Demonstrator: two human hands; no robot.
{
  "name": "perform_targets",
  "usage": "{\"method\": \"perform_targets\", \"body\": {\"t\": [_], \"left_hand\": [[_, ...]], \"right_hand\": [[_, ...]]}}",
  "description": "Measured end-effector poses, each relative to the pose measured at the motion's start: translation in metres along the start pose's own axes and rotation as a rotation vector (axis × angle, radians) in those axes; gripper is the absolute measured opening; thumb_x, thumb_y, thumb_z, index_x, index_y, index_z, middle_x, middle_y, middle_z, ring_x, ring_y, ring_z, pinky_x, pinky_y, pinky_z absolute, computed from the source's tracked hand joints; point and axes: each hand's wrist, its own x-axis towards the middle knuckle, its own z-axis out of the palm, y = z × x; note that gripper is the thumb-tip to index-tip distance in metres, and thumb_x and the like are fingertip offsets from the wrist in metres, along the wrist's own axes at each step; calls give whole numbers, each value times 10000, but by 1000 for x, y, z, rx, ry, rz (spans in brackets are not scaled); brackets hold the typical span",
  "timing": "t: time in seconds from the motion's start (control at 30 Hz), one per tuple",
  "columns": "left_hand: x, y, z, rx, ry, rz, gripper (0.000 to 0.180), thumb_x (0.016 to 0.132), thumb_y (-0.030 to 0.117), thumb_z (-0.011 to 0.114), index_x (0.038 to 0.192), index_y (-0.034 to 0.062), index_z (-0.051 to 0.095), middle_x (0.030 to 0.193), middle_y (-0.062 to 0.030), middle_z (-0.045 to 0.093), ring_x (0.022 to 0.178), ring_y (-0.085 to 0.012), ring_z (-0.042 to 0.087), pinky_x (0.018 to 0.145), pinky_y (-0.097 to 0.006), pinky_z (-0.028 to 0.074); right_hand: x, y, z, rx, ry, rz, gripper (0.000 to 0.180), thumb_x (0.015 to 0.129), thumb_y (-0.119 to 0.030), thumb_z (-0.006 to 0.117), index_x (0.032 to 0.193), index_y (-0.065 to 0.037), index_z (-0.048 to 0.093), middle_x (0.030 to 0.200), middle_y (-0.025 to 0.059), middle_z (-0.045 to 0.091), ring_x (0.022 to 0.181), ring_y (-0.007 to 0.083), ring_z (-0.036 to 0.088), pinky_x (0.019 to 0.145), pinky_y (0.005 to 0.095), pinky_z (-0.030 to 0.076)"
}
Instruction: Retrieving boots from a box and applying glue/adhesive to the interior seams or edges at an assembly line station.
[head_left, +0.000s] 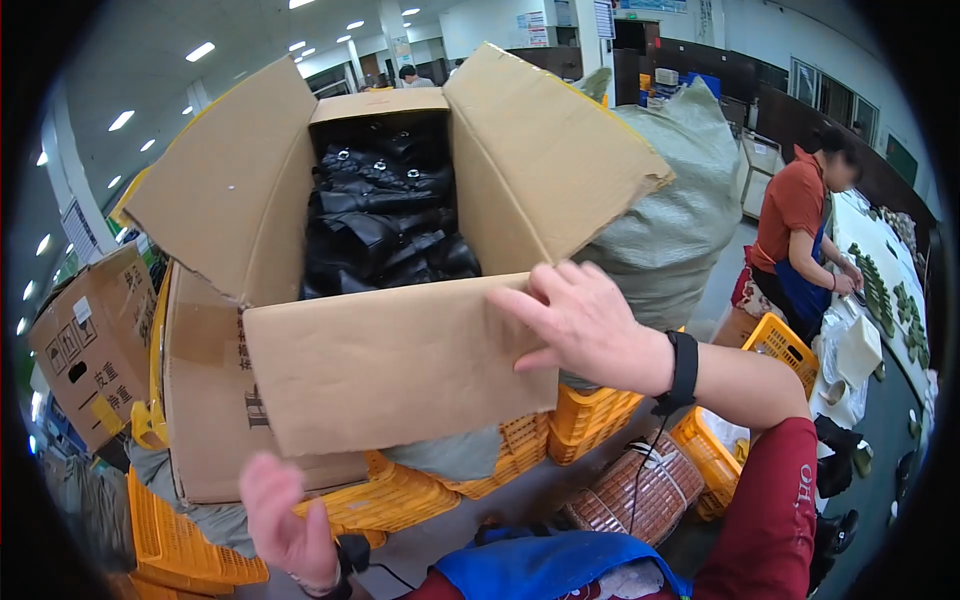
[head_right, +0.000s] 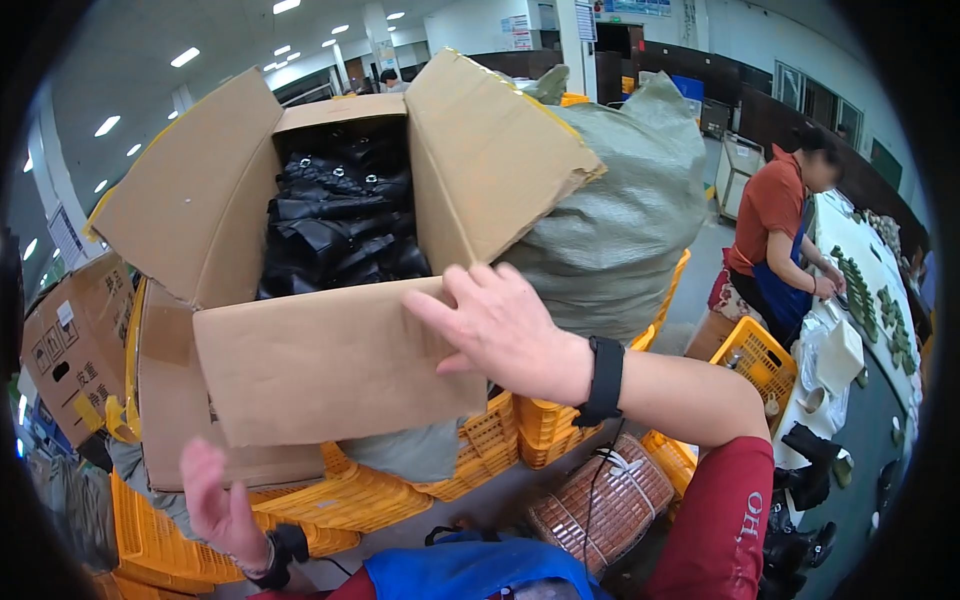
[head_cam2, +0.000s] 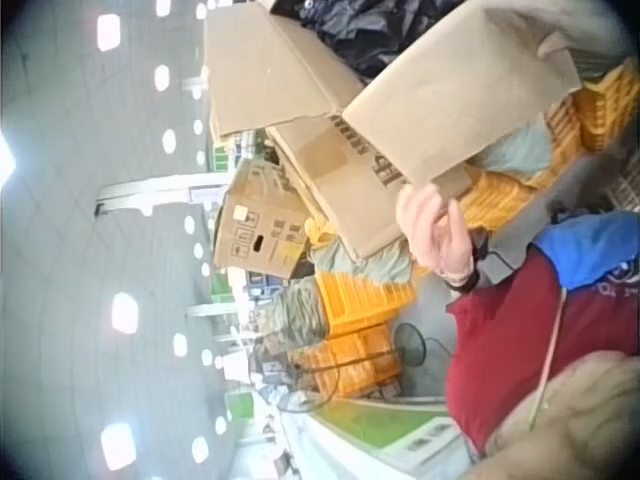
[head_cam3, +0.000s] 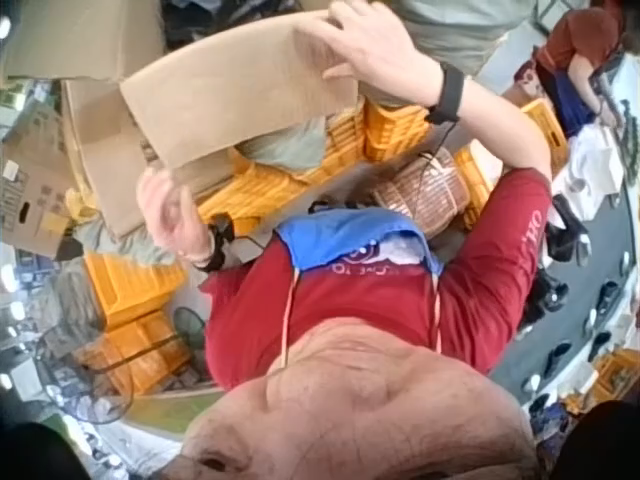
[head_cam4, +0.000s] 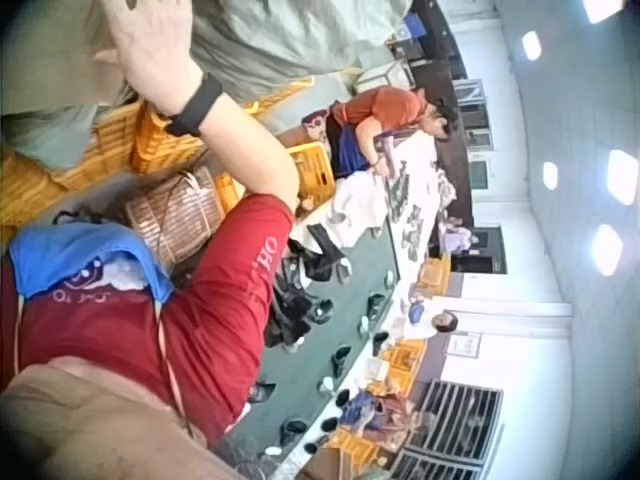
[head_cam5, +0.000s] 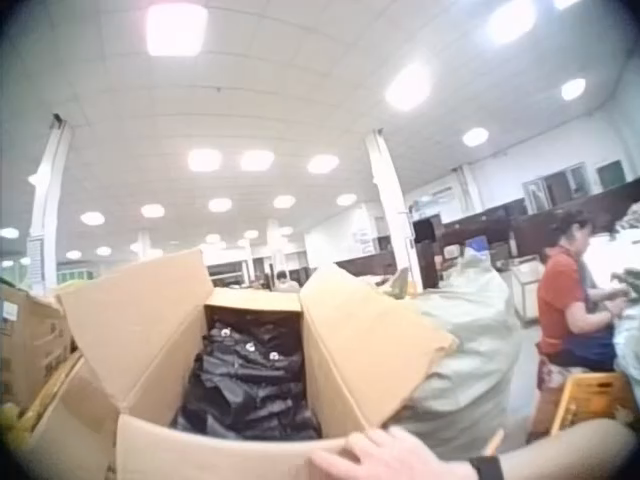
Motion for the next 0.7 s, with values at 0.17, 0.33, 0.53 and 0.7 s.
{"method": "perform_targets", "body": {"t": [0.17, 0.33, 0.53, 0.7], "left_hand": [[2, -56, 39, 208, 215, -489, 639, 693, 36, 726, 1264, 13, 440, 1329, -131, 394, 1036, -264, 532, 910, -381, 416], [2, -108, 57, -55, 296, -616, 787, 620, 80, 799, 1294, 34, 393, 1265, -106, 430, 1032, -213, 482, 888, -344, 391], [7, -143, 42, -2, 76, -666, 872, 534, 94, 844, 1271, 32, 381, 1202, -113, 439, 1063, -245, 452, 920, -360, 374], [-8, -151, 61, -129, 104, -538, 998, 563, 134, 843, 1360, 30, 251, 1407, -176, 280, 1266, -333, 342, 1053, -411, 285]], "right_hand": [[39, -1, 28, -141, 202, -64, 691, 550, -295, 792, 1145, -123, 485, 904, 61, 549, 874, 225, 565, 728, 341, 422], [39, -4, 36, 24, -23, -58, 418, 631, -250, 744, 909, -101, 468, 733, 53, 569, 694, 247, 603, 644, 350, 453], [69, -7, -8, 16, -600, -79, 214, 724, -182, 662, 858, -63, 545, 729, 103, 624, 706, 293, 630, 654, 406, 491], [178, 8, -27, 101, -1416, -61, 472, 697, -280, 731, 1108, -73, 630, 1005, 112, 641, 828, 215, 640, 804, 350, 480]]}}
